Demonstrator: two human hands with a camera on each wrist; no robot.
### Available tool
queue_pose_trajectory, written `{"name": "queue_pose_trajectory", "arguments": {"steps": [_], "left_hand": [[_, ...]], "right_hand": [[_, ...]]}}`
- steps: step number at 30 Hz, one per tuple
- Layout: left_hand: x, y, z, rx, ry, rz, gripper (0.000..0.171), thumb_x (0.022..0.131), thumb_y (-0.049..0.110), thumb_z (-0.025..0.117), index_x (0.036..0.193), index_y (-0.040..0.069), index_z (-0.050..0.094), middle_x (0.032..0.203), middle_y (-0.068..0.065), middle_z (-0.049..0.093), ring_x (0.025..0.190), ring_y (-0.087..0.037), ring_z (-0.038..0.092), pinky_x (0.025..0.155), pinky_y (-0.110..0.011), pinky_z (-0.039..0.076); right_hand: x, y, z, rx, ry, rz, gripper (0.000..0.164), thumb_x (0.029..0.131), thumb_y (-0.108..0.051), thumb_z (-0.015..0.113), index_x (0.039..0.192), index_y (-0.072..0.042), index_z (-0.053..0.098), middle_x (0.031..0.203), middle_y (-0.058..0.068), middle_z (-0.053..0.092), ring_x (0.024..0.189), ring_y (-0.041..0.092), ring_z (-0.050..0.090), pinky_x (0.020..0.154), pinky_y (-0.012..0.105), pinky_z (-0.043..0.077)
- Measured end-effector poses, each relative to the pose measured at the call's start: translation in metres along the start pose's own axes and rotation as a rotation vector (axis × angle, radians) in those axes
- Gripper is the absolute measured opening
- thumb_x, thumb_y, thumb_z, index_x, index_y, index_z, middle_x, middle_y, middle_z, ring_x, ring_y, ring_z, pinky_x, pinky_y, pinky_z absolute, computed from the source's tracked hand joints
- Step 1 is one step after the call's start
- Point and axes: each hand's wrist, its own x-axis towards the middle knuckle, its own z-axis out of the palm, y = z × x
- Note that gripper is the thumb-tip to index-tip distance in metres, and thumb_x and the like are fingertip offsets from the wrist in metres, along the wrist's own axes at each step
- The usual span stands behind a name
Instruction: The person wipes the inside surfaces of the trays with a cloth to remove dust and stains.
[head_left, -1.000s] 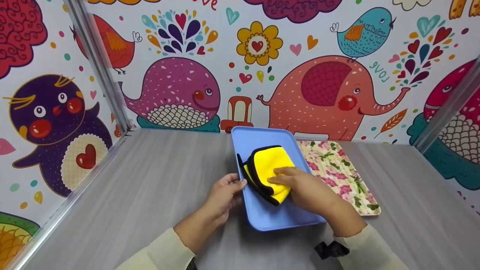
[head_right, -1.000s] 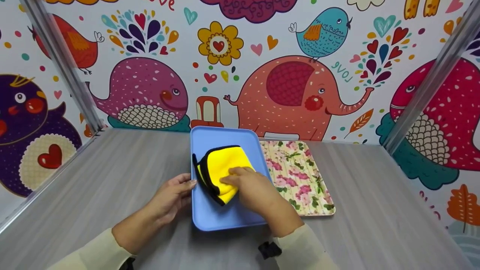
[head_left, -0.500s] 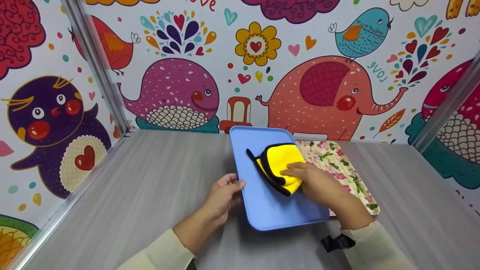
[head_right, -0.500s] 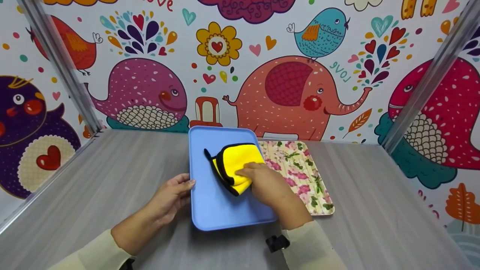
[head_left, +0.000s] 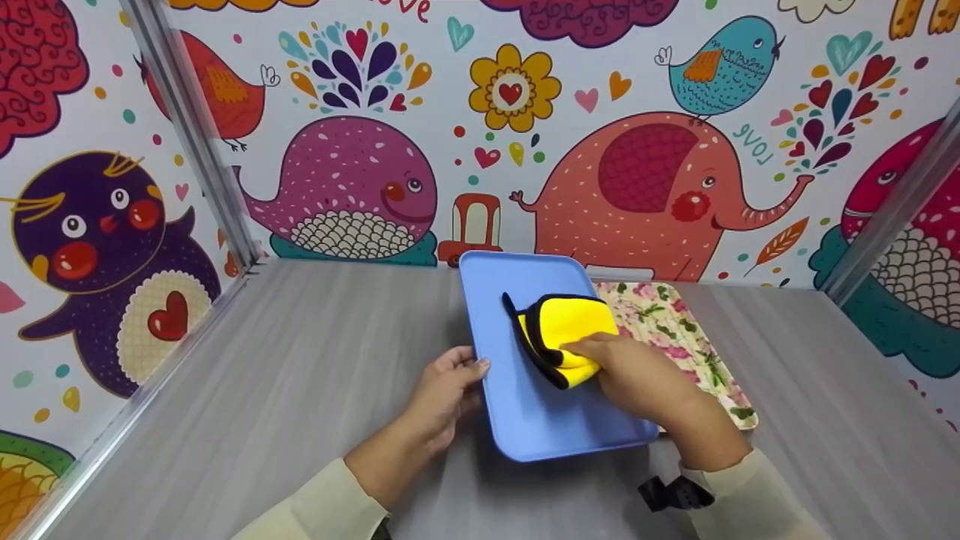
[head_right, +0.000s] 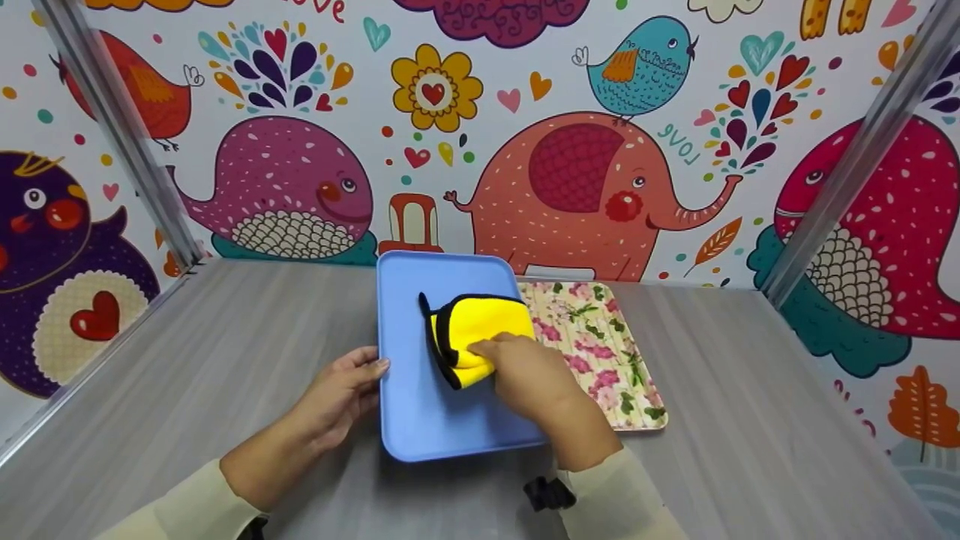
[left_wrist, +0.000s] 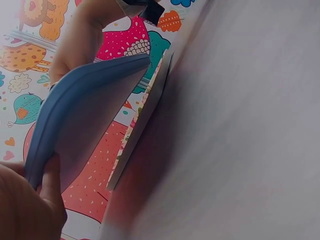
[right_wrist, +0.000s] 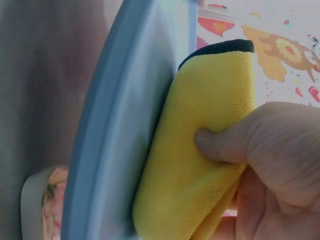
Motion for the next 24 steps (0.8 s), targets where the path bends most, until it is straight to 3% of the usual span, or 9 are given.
{"name": "queue_pose_trajectory", "arguments": {"steps": [9,24], "left_hand": [[0.000,0.000,0.000,0.007,0.009,0.001,0.030,0.102,0.012,0.063,0.126,-0.005,0.060,0.106,-0.007,0.069,0.094,-0.014,0.067,0.081,-0.029,0.058],[-0.001,0.002,-0.001,0.051,0.032,-0.022,0.035,0.103,0.017,0.063,0.132,-0.001,0.060,0.113,-0.009,0.066,0.098,-0.017,0.065,0.089,-0.031,0.058]], "right_hand": [[-0.003,-0.017,0.002,-0.020,-0.050,0.040,0.041,0.100,-0.006,0.061,0.136,-0.023,0.070,0.131,0.007,0.072,0.118,0.028,0.068,0.104,0.054,0.053],[-0.012,-0.043,0.003,-0.028,-0.080,-0.110,0.045,0.096,-0.003,0.065,0.136,-0.022,0.070,0.129,0.009,0.073,0.119,0.030,0.069,0.100,0.053,0.056]]}}
